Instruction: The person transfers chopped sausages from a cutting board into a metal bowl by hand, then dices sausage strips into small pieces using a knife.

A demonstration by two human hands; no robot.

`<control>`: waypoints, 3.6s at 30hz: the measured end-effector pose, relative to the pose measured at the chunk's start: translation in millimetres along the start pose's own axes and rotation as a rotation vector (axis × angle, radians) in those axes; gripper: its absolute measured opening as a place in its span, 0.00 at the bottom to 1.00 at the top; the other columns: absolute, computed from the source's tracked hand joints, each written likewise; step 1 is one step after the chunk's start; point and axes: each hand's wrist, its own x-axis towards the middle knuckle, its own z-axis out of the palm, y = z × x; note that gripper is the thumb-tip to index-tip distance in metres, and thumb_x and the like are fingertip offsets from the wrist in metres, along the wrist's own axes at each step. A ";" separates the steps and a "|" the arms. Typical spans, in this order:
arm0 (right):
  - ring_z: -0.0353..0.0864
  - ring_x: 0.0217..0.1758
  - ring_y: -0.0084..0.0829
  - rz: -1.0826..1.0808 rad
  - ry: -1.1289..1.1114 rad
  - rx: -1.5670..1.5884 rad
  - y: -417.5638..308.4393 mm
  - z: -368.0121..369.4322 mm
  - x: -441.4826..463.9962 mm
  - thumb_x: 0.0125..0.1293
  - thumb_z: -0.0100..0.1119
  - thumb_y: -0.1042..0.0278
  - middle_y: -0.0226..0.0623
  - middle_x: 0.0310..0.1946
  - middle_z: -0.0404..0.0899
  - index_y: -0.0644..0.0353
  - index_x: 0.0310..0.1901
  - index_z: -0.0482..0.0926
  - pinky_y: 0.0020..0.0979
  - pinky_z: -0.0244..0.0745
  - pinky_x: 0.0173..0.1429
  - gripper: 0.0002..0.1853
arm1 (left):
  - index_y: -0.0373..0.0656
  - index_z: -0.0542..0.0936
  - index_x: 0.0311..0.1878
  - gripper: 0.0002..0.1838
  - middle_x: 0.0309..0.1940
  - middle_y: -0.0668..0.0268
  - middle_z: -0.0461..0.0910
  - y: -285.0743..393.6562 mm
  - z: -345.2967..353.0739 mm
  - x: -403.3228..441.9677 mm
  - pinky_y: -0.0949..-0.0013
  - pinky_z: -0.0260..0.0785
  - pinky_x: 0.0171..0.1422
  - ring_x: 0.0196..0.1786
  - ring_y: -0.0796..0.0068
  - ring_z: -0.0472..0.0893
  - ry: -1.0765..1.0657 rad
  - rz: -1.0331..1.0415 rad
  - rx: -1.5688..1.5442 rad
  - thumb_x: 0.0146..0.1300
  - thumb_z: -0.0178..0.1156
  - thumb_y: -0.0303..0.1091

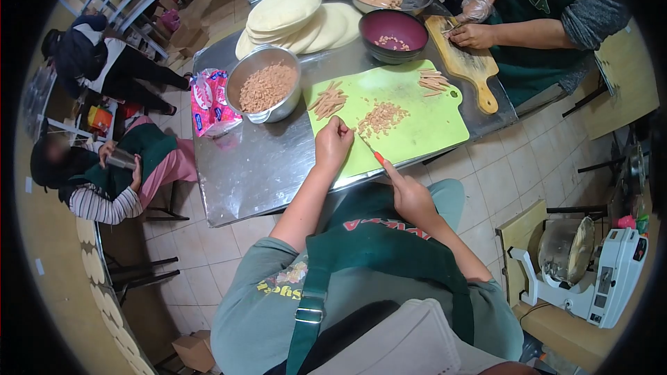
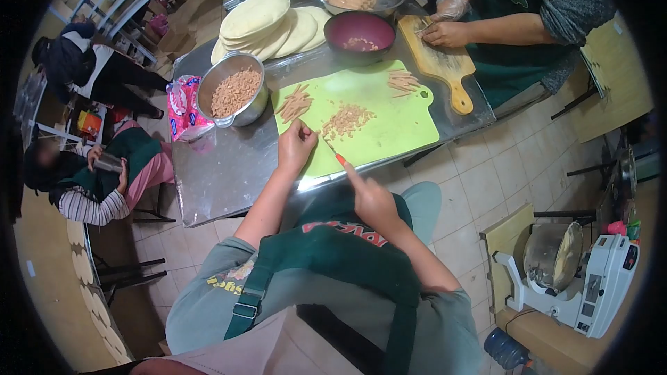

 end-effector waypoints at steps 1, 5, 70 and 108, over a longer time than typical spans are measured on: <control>0.73 0.25 0.50 0.005 0.002 0.018 0.3 -0.9 -0.9 0.61 0.48 0.75 0.49 0.23 0.72 0.52 0.64 0.64 0.44 0.70 0.33 0.27 | 0.37 0.70 0.27 0.11 0.19 0.61 0.75 -0.9 -0.1 -0.6 0.70 0.69 0.30 0.22 0.73 0.76 0.002 0.018 0.010 0.51 0.64 0.29; 0.72 0.20 0.47 -0.082 0.127 0.096 -2.8 -2.1 10.4 0.58 0.48 0.77 0.47 0.19 0.70 0.52 0.63 0.67 0.45 0.69 0.27 0.28 | 0.37 0.70 0.27 0.10 0.20 0.59 0.76 -3.5 1.4 -4.0 0.67 0.69 0.30 0.23 0.67 0.77 0.016 0.113 0.086 0.52 0.63 0.29; 0.76 0.54 0.30 0.339 0.280 0.599 118.9 -109.3 -42.9 0.60 0.54 0.79 0.43 0.52 0.77 0.63 0.57 0.73 0.25 0.66 0.58 0.22 | 0.49 0.76 0.48 0.14 0.42 0.60 0.75 71.4 174.0 126.0 0.58 0.65 0.54 0.50 0.59 0.72 -0.553 0.768 0.275 0.58 0.58 0.39; 0.77 0.54 0.31 0.176 -0.073 0.805 62.6 -58.6 1.9 0.64 0.51 0.70 0.47 0.53 0.76 0.60 0.62 0.68 0.28 0.68 0.56 0.23 | 0.40 0.75 0.48 0.14 0.30 0.63 0.78 -0.8 -49.0 48.7 0.72 0.66 0.37 0.30 0.77 0.73 -0.404 -0.112 -0.027 0.62 0.59 0.37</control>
